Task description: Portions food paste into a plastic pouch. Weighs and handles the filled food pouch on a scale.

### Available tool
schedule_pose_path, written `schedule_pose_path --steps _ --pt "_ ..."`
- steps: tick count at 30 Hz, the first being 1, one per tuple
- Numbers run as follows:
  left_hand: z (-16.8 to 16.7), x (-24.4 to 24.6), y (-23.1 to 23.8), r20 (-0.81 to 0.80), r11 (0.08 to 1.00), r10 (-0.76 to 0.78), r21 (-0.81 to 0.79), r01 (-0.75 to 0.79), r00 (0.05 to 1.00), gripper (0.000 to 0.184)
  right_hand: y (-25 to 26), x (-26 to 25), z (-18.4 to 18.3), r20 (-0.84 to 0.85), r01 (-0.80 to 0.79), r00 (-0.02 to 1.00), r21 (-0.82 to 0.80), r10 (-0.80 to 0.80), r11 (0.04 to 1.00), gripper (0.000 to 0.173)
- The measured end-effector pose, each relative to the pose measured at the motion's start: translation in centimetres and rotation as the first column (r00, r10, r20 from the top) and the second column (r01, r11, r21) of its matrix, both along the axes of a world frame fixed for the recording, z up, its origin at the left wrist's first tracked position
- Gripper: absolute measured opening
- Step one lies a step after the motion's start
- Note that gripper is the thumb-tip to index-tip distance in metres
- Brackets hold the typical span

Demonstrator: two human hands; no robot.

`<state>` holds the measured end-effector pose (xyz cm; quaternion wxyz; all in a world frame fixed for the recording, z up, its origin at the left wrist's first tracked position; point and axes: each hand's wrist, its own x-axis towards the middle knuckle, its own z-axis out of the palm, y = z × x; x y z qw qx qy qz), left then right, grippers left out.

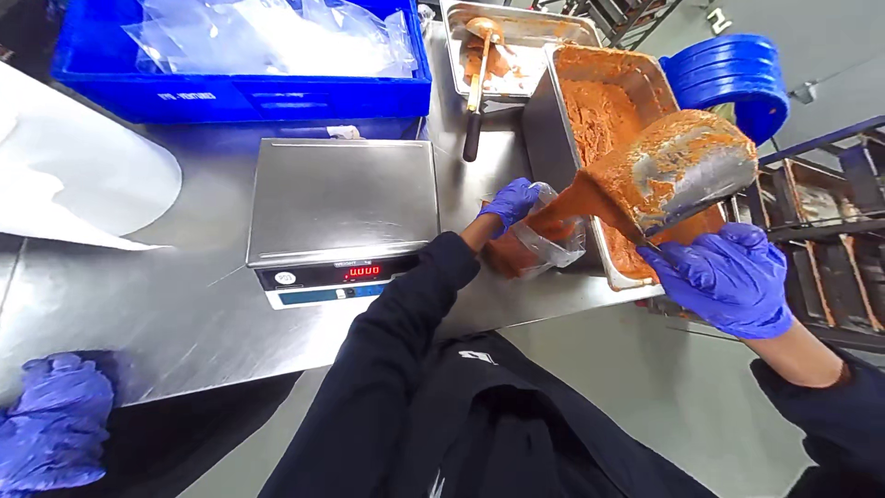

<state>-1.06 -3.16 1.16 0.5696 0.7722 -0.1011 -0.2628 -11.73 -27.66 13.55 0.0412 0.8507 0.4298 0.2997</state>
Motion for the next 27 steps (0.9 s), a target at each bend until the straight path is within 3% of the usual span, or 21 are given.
schedule_pose_path --steps 4,8,10,18,22,27 --pt "-2.8 1.7 -1.1 0.021 1.0 -0.025 0.004 0.025 0.999 0.042 0.0 -0.4 -0.3 0.07 -0.016 0.997 -0.006 0.016 1.0 0.026" --pt "-1.4 0.8 -0.5 -0.008 1.0 -0.01 -0.008 0.01 1.0 0.04 0.0 -0.3 -2.5 0.091 -0.059 0.994 -0.059 0.065 0.996 0.025" --pt "-3.2 1.7 -1.0 0.033 0.999 -0.026 -0.019 0.026 0.999 0.042 -0.1 0.2 -3.4 0.068 -0.092 0.993 -0.116 0.101 0.989 0.027" --pt "-4.3 1.9 -0.9 0.086 0.999 -0.041 -0.012 0.042 0.995 0.043 0.5 0.1 -3.9 0.031 -0.081 0.996 -0.125 0.085 0.989 0.029" --pt "-2.3 1.6 -0.3 0.033 0.997 -0.069 0.032 0.068 0.997 0.045 0.8 -0.5 -3.0 0.049 -0.09 0.994 -0.114 0.096 0.989 0.026" --pt "-2.5 1.4 -0.5 0.035 0.997 -0.064 0.045 0.062 0.997 0.046 1.1 -1.0 -4.4 0.073 -0.073 0.994 -0.126 0.083 0.989 0.025"
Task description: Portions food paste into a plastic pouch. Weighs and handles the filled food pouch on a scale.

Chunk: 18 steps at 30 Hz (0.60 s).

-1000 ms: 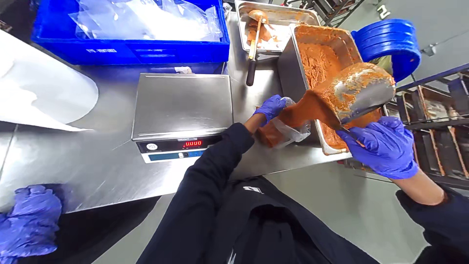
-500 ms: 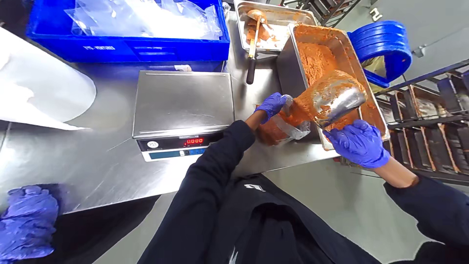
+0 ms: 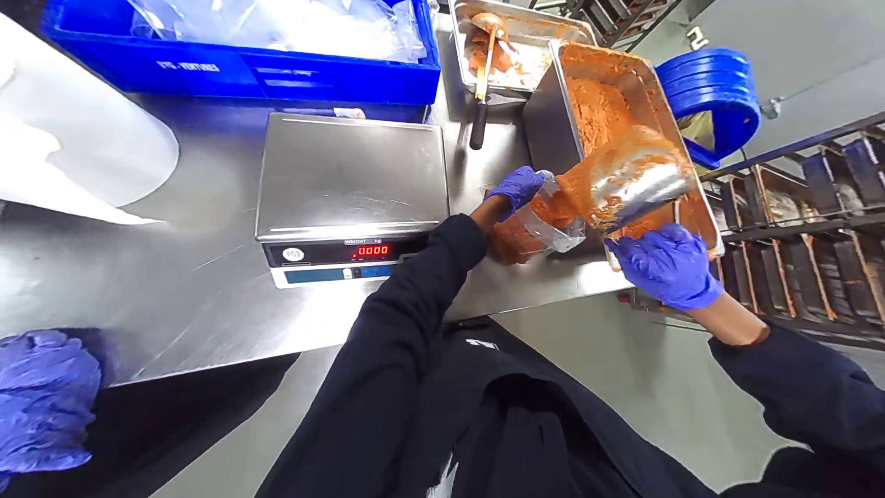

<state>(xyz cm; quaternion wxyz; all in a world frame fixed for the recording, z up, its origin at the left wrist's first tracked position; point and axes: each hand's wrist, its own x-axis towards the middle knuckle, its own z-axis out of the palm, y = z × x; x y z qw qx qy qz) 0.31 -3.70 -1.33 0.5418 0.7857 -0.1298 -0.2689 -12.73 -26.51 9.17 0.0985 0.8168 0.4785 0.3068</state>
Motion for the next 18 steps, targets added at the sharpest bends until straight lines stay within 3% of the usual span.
schedule_pose_path --steps 4,8,13,16,18 --pt "-2.0 0.2 -0.4 0.077 0.998 0.029 -0.053 -0.025 0.997 0.048 -0.1 0.3 -1.2 -0.037 0.002 0.999 0.009 -0.002 1.0 0.029" --pt "0.6 -0.7 0.7 0.023 1.0 -0.02 0.014 0.019 1.0 0.047 0.0 0.0 -0.9 -0.031 0.048 0.998 0.084 -0.046 0.995 0.032" --pt "0.5 -0.9 0.7 0.036 1.0 -0.014 -0.012 0.014 0.999 0.046 0.1 0.0 -0.3 -0.098 0.077 0.994 0.256 -0.053 0.964 0.032" --pt "-0.9 -0.6 0.3 0.041 0.998 0.008 -0.062 -0.005 0.999 0.045 0.1 -0.2 0.6 -0.276 0.233 0.955 0.461 -0.111 0.856 0.037" --pt "-1.2 -0.6 0.1 0.043 0.998 0.007 -0.055 -0.005 0.999 0.046 0.0 -0.4 1.4 -0.428 0.389 0.893 0.573 -0.141 0.721 0.035"
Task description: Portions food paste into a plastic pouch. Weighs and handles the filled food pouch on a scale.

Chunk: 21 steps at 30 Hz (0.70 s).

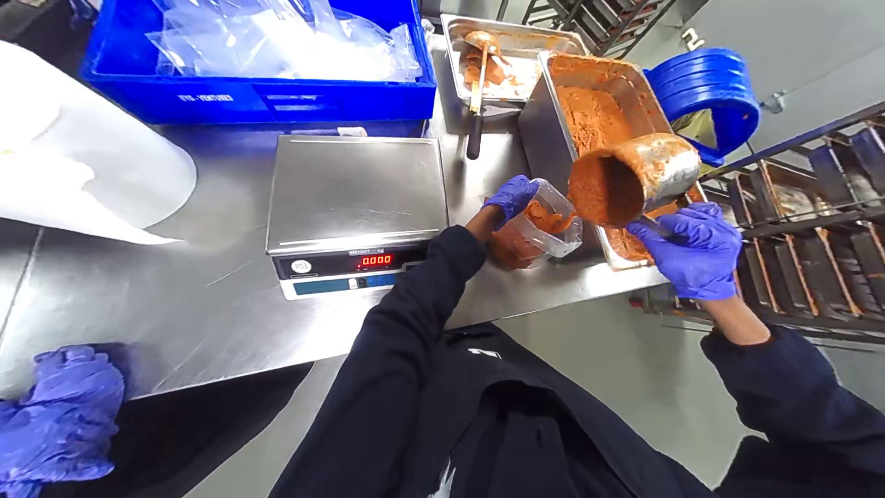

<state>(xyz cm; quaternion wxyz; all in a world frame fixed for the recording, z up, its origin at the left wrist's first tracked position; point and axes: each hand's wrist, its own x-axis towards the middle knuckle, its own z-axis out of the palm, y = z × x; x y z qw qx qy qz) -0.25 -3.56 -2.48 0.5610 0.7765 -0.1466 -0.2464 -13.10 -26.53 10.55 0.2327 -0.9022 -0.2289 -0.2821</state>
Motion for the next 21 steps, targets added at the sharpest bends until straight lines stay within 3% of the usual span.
schedule_pose_path --steps 3,6,9,11,12,14,16,18,21 --pt "0.0 -0.1 -0.1 -0.027 1.0 0.016 -0.014 -0.017 1.0 0.044 -0.7 -0.2 1.3 -0.237 0.229 0.958 0.29 -0.162 0.929 0.017" --pt "2.9 -1.9 0.9 -0.08 0.998 0.052 -0.019 -0.054 0.995 0.043 -2.6 0.1 2.6 -0.343 0.322 0.928 0.536 -0.147 0.781 0.027" --pt "4.7 -2.7 1.6 -0.108 0.998 0.053 0.022 -0.051 0.993 0.044 -6.1 0.8 3.1 -0.37 0.365 0.916 0.613 -0.154 0.701 0.03" --pt "4.2 -2.4 1.3 -0.128 0.998 0.064 0.007 -0.063 0.99 0.044 -8.7 2.0 3.3 -0.433 0.497 0.849 0.462 -0.303 0.735 0.025" --pt "3.5 -2.1 1.0 -0.136 0.997 0.075 -0.008 -0.077 0.988 0.043 -9.9 2.9 3.3 -0.47 0.578 0.781 0.292 -0.412 0.762 0.021" --pt "2.3 -1.6 0.4 -0.143 0.994 0.091 -0.045 -0.099 0.985 0.04 -11.8 5.9 2.9 -0.532 0.613 0.637 -0.089 -0.558 0.785 0.029" --pt "2.2 -1.7 0.5 -0.164 0.992 0.095 -0.065 -0.107 0.982 0.04 -13.5 9.9 0.4 -0.54 0.422 0.593 -0.424 -0.597 0.802 0.026" --pt "2.0 -1.8 0.8 -0.17 0.991 0.098 -0.07 -0.111 0.981 0.04 -14.3 13.1 -3.2 -0.544 0.094 0.624 -0.66 -0.561 0.745 0.016" --pt "1.3 -1.8 1.3 -0.175 0.986 0.118 -0.093 -0.136 0.978 0.04 -10.8 14.2 -5.9 -0.685 -0.298 0.532 -0.702 -0.498 0.647 0.016"
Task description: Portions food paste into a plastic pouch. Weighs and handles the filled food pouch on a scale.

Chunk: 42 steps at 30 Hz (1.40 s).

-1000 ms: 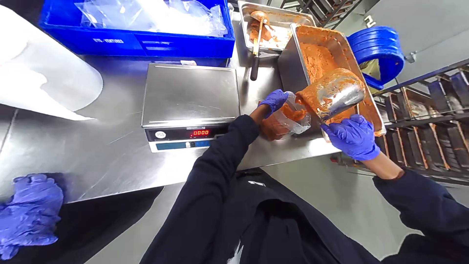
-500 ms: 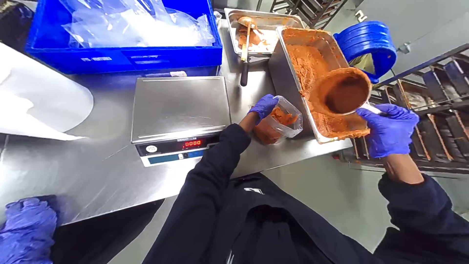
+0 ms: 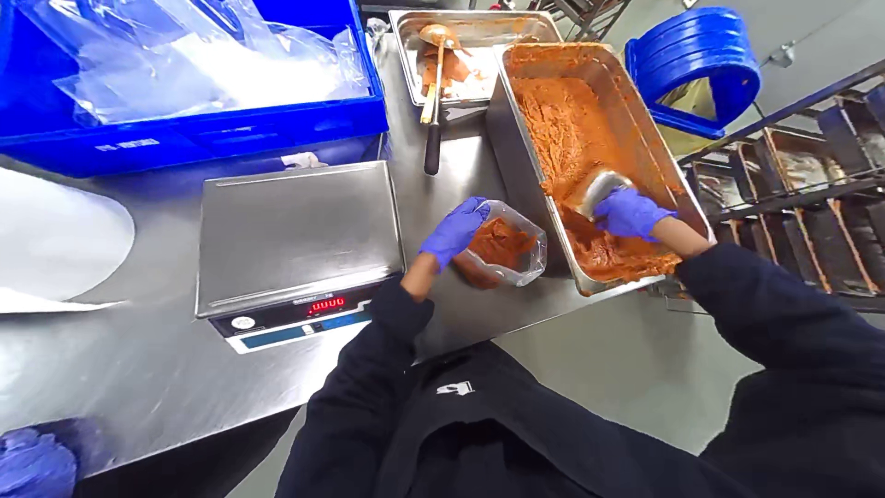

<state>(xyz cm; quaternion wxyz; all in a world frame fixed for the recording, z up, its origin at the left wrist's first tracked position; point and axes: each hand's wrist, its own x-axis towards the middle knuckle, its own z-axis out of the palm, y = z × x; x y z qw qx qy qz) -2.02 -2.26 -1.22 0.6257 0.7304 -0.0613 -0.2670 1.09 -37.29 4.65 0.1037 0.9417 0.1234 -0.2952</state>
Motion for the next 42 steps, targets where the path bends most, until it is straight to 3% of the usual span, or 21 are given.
schedule_pose_path --steps 3,5,8,10,13,15,16,18,24,29,31,32,34,36,38,42 --pt "-0.2 -0.1 0.3 -0.039 0.999 0.036 -0.02 -0.037 0.999 0.039 3.1 -1.6 0.4 -0.17 0.05 0.985 0.154 -0.024 0.987 0.023" --pt "0.0 -0.1 0.3 -0.053 0.999 0.042 -0.001 -0.042 0.998 0.039 2.6 -2.8 1.4 -0.191 0.244 0.963 0.3 -0.193 0.922 0.024" --pt "0.1 0.2 0.3 -0.064 0.998 0.06 -0.01 -0.061 0.996 0.038 1.7 -5.2 2.9 -0.179 0.533 0.835 0.498 -0.521 0.684 0.017" --pt "0.0 0.2 0.2 -0.07 0.998 0.059 -0.014 -0.06 0.996 0.038 0.9 -7.1 3.1 -0.168 0.617 0.703 0.627 -0.691 0.475 0.012" --pt "0.4 0.2 0.3 -0.06 0.999 0.039 -0.025 -0.041 0.997 0.039 -0.4 -9.2 3.0 -0.225 0.57 0.517 0.81 -0.826 0.136 0.012" --pt "0.5 0.1 0.4 -0.071 0.999 0.036 -0.033 -0.038 0.997 0.04 -1.8 -10.0 3.0 -0.31 0.455 0.456 0.887 -0.834 -0.081 0.015" --pt "0.4 0.1 0.4 -0.072 0.999 0.035 -0.027 -0.037 0.997 0.04 -2.4 -10.3 2.9 -0.337 0.392 0.457 0.907 -0.823 -0.154 0.018" --pt "0.2 0.1 0.3 -0.065 0.999 0.03 -0.013 -0.031 0.997 0.04 -2.8 -10.7 2.8 -0.329 0.302 0.467 0.932 -0.821 -0.201 0.023" --pt "1.4 0.2 0.0 -0.049 1.0 0.005 0.013 -0.004 0.999 0.038 -1.8 -9.5 3.2 -0.242 0.201 0.362 0.963 -0.9 -0.178 0.024" --pt "1.5 -0.1 0.4 0.009 0.999 -0.038 0.029 0.038 0.999 0.039 -0.4 -11.0 8.3 -0.022 -0.04 0.558 0.998 -0.83 -0.053 0.027" --pt "1.9 -0.2 0.5 0.028 0.999 -0.046 0.027 0.045 0.999 0.039 1.0 -11.8 9.9 0.13 -0.14 0.6 0.989 -0.789 0.056 0.025" --pt "2.3 -0.4 0.7 0.045 0.998 -0.053 0.033 0.051 0.998 0.038 1.7 -12.3 10.3 0.229 -0.173 0.615 0.973 -0.755 0.155 0.024" --pt "3.4 -0.9 1.0 0.049 0.998 -0.054 0.046 0.051 0.997 0.037 3.9 -13.0 10.7 0.469 -0.255 0.636 0.877 -0.612 0.407 0.02" --pt "4.1 -1.4 1.3 0.046 0.998 -0.047 0.036 0.045 0.998 0.037 6.5 -13.2 10.5 0.692 -0.416 0.624 0.688 -0.364 0.595 0.021" --pt "3.8 -1.6 1.5 0.083 0.998 -0.051 0.027 0.049 0.995 0.037 8.6 -12.9 9.9 0.813 -0.562 0.576 0.466 -0.081 0.683 0.032" --pt "3.8 -1.4 1.6 0.16 0.986 -0.122 0.135 0.1 0.98 0.041 10.8 -12.7 8.6 0.844 -0.7 0.445 0.117 0.301 0.705 0.034"
